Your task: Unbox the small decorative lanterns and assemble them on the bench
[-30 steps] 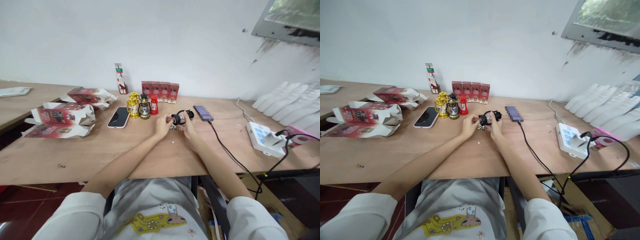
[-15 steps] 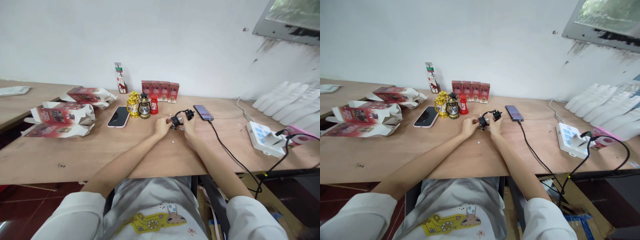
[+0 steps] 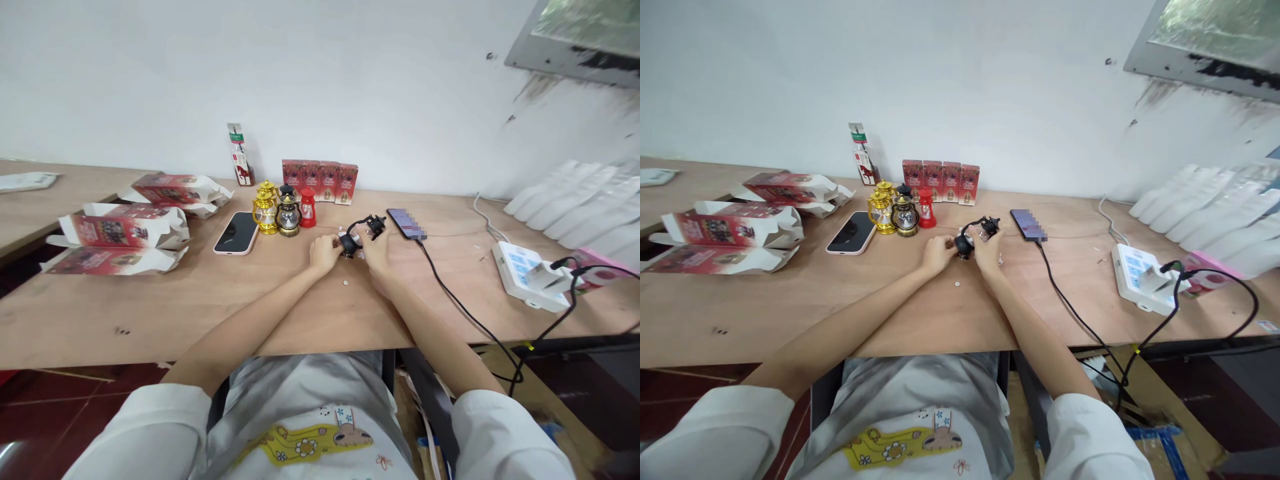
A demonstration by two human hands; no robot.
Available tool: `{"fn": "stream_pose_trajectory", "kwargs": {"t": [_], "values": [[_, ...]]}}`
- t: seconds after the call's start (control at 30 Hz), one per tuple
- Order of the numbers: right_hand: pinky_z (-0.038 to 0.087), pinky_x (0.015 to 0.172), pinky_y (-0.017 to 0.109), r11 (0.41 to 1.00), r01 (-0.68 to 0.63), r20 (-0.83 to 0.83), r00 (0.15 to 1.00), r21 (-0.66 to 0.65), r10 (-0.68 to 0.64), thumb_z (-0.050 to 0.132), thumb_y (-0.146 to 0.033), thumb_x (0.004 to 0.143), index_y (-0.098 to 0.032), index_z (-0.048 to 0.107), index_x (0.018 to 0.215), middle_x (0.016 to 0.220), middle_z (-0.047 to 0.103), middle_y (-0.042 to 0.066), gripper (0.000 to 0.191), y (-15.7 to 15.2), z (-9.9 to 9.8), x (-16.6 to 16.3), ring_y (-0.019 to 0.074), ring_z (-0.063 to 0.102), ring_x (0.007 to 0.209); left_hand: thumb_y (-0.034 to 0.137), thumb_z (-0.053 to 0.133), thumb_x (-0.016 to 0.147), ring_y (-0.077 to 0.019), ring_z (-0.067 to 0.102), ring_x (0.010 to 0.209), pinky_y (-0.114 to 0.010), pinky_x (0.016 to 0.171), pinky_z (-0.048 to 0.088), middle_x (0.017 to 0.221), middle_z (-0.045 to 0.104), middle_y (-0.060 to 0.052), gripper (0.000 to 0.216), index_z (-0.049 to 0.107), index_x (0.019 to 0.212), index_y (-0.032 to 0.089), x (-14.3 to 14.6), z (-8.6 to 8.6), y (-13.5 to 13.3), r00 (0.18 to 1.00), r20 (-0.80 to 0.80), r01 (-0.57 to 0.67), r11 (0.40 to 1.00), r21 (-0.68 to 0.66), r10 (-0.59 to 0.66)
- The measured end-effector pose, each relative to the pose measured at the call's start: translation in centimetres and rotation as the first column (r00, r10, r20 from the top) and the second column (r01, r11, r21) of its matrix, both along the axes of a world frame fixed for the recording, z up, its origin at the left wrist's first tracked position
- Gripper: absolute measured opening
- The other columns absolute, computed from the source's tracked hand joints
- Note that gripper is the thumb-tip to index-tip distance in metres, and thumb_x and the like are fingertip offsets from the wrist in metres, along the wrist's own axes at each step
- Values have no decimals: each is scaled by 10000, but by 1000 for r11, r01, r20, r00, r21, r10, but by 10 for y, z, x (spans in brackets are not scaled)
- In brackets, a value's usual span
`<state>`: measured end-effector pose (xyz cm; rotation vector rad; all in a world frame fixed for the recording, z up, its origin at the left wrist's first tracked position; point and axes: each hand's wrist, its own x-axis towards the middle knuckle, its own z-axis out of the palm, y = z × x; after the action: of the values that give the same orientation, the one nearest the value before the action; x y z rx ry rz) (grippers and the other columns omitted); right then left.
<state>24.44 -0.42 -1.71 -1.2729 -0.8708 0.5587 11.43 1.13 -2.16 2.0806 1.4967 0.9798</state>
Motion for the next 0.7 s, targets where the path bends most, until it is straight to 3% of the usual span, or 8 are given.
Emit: {"fn": "stream_pose_trajectory", "kwargs": {"t": [0.27,0.37,0.47,0.57,0.63,0.7], "values": [[337,1088,413,998,-50,-4,999,41,50,765,-412,613,-241,433,1065,1212,590,71,586,1,-1,1,202,552,1133,174,620,752,-209,655,750,-280,682,459,751,718,-44,78,691,755,206,-1,-1,1,999,-53,14,1000,26,-12],[385,1051,384,995,-4,-50,999,98,9,770,-401,600,-237,463,1037,1168,604,57,559,1,1,1,189,562,1117,177,596,776,-201,655,779,-288,720,472,809,720,-51,96,683,812,195,0,-4,3,1000,13,16,1000,11,-16],[507,879,330,993,7,-202,979,119,17,736,-424,627,-233,503,964,1020,643,26,452,2,5,4,173,609,995,224,555,820,-216,640,913,-328,838,472,981,703,-96,182,663,952,161,0,-5,0,999,47,-3,1000,17,2],[551,635,297,990,-130,-410,901,59,143,646,-487,703,-227,540,864,796,647,-9,324,2,11,7,166,637,762,426,610,785,-301,539,1143,-418,982,405,1190,610,-175,524,563,1195,103,-9,-3,-12,995,-86,43,999,22,-41],[547,561,288,978,-208,-522,833,15,185,609,-491,744,-221,557,810,702,633,-17,283,2,15,8,163,629,677,573,637,711,-355,439,1257,-467,1035,352,1325,508,-215,837,420,1352,80,-21,-1,-21,957,-221,188,982,-17,-187],[557,557,285,968,-252,-595,779,-9,197,585,-469,778,-220,572,792,674,638,-14,250,1,19,8,164,638,671,680,628,650,-369,349,1336,-468,1080,298,1450,375,-227,1051,279,1443,87,-35,0,-28,861,-335,383,921,-69,-383]]}}
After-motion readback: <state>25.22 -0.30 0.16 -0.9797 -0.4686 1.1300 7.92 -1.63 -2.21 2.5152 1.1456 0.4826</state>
